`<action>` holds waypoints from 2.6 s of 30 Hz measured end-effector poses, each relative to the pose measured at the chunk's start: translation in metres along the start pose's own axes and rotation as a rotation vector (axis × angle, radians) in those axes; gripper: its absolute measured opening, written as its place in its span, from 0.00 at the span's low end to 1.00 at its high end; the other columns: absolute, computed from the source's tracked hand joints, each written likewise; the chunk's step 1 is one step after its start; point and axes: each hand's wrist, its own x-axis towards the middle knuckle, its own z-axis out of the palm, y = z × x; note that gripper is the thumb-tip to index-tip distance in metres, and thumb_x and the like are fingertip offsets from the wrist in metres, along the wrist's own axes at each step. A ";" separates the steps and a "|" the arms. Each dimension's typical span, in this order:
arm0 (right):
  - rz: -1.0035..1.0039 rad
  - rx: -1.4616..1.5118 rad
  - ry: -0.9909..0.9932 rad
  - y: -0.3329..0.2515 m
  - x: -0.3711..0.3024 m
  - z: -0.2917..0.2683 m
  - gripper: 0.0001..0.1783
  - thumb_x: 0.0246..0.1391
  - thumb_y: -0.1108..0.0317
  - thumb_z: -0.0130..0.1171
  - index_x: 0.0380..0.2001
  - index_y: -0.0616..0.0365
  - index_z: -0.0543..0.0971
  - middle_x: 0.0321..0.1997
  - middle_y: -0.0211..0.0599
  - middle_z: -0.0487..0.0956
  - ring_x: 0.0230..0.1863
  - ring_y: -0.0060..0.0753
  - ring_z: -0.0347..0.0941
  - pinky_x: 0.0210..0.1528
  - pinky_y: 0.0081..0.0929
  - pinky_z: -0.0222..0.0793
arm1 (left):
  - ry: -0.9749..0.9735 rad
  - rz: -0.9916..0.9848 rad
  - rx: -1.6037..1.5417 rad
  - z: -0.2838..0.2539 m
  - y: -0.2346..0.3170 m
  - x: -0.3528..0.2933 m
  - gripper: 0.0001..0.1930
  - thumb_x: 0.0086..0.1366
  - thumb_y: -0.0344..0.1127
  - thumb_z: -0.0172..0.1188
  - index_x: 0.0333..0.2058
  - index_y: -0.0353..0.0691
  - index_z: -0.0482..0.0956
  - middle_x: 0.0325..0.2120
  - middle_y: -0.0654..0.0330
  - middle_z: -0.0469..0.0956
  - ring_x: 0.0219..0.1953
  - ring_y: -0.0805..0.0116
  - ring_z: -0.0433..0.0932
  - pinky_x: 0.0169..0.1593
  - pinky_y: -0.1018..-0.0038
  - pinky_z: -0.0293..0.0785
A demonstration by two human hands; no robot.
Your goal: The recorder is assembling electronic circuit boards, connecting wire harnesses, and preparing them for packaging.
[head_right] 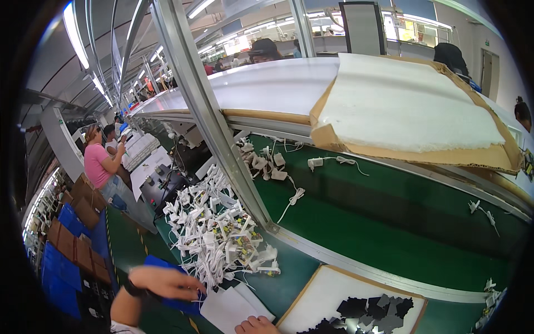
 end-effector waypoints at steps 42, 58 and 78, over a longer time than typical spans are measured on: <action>-0.173 0.097 0.391 0.017 0.019 0.009 0.14 0.54 0.62 0.60 0.38 0.62 0.79 0.41 0.46 0.78 0.47 0.49 0.74 0.54 0.44 0.71 | 0.733 -0.501 -0.097 -0.320 -0.143 0.241 0.87 0.27 0.86 0.73 0.75 0.26 0.46 0.75 0.38 0.53 0.76 0.43 0.56 0.74 0.52 0.60; -0.103 0.125 0.347 0.009 0.019 0.005 0.15 0.55 0.66 0.61 0.42 0.66 0.81 0.47 0.51 0.81 0.52 0.52 0.75 0.59 0.46 0.71 | 0.889 -0.666 -0.127 -0.300 -0.120 0.258 0.91 0.26 0.84 0.75 0.76 0.29 0.35 0.77 0.31 0.38 0.79 0.36 0.42 0.77 0.48 0.46; -0.099 0.165 0.333 0.007 0.024 0.000 0.18 0.57 0.62 0.61 0.47 0.62 0.81 0.55 0.48 0.80 0.60 0.51 0.73 0.67 0.45 0.67 | 1.246 -0.458 -0.224 -0.318 -0.161 0.291 0.48 0.41 0.53 0.82 0.57 0.29 0.73 0.57 0.43 0.77 0.60 0.51 0.79 0.59 0.62 0.79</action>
